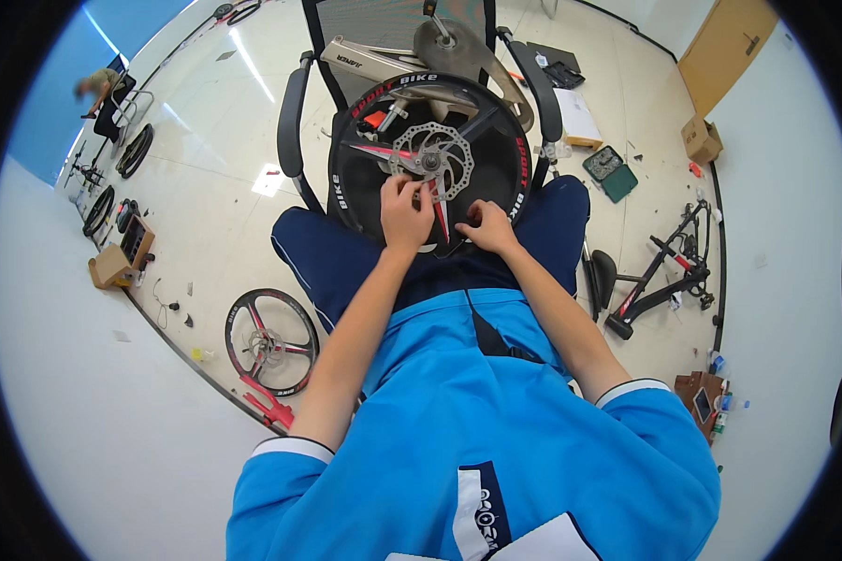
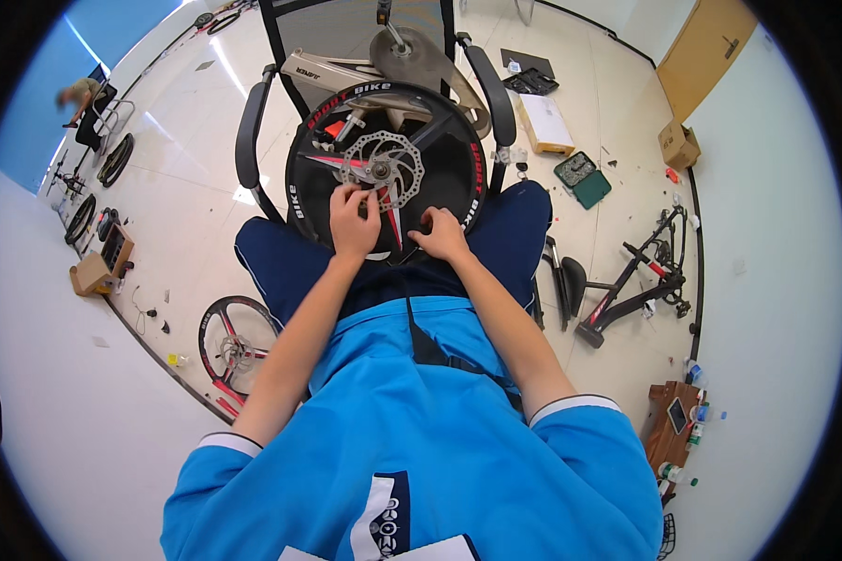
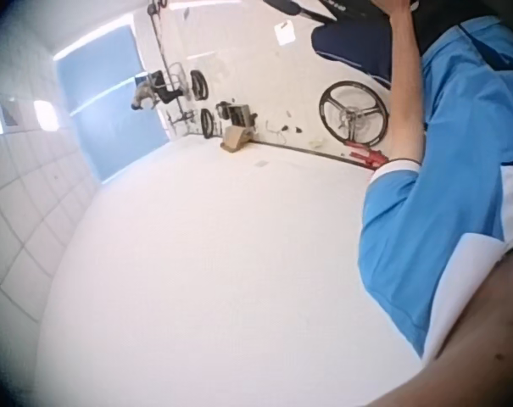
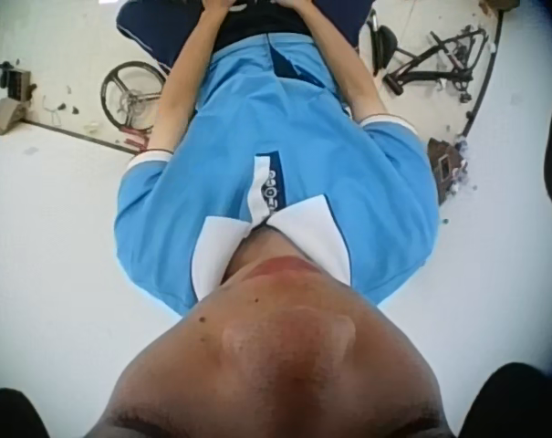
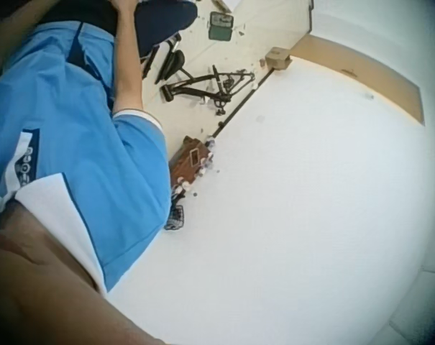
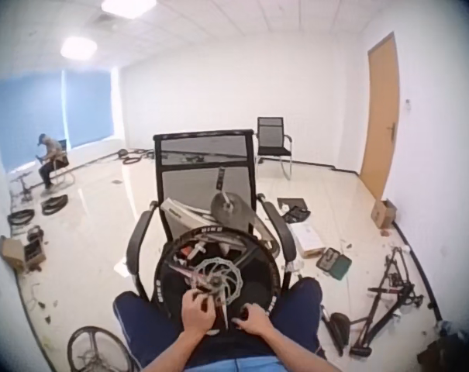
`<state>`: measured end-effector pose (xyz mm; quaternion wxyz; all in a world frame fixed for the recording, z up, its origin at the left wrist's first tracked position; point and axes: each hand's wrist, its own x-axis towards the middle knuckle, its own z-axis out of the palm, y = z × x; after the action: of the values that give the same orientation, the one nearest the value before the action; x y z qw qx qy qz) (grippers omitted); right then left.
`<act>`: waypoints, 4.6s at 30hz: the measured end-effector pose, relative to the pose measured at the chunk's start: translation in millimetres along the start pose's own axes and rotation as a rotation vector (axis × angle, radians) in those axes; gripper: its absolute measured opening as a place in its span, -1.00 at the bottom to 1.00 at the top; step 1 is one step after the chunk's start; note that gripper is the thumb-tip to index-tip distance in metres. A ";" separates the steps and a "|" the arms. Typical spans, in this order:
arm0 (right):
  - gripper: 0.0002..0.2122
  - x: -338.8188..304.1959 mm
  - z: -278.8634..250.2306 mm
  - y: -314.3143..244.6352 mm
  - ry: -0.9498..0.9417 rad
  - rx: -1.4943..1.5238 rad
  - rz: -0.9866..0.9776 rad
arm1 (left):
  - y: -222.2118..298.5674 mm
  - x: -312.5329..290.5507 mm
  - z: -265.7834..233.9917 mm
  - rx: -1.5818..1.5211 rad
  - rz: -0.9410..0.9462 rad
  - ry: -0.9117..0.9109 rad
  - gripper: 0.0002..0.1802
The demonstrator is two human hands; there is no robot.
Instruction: The person sits on the floor and installs a disc brake rotor onto a bicycle wheel hub, aligning the rotor and securing it with bolts. The person repeatedly tightens the bolts by hand to fasten the rotor to the hub.
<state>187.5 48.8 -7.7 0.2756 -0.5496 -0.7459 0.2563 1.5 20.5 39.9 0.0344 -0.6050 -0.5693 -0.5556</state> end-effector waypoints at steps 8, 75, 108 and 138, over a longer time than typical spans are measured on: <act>-0.65 4.8 -2.7 3.8 -0.070 0.075 0.086 | -13.4 -47.4 2.6 -0.117 -0.388 -0.497 -0.81; -0.77 66.8 -58.4 -17.5 -0.119 0.372 0.053 | 22.3 124.5 36.2 0.609 0.477 -0.872 -0.91; -0.81 -16.2 -21.3 -68.5 -0.314 0.566 0.106 | 5.5 17.8 -14.4 -0.101 0.035 -0.237 -0.83; -0.85 62.8 -21.3 -76.8 0.172 0.342 -0.295 | 11.6 83.7 -22.8 -0.431 -0.091 -0.503 -0.71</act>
<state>134.8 90.6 68.4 0.4617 -0.3996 -0.7376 0.2881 -26.7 55.5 115.0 -0.2608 -0.6905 -0.4557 -0.4975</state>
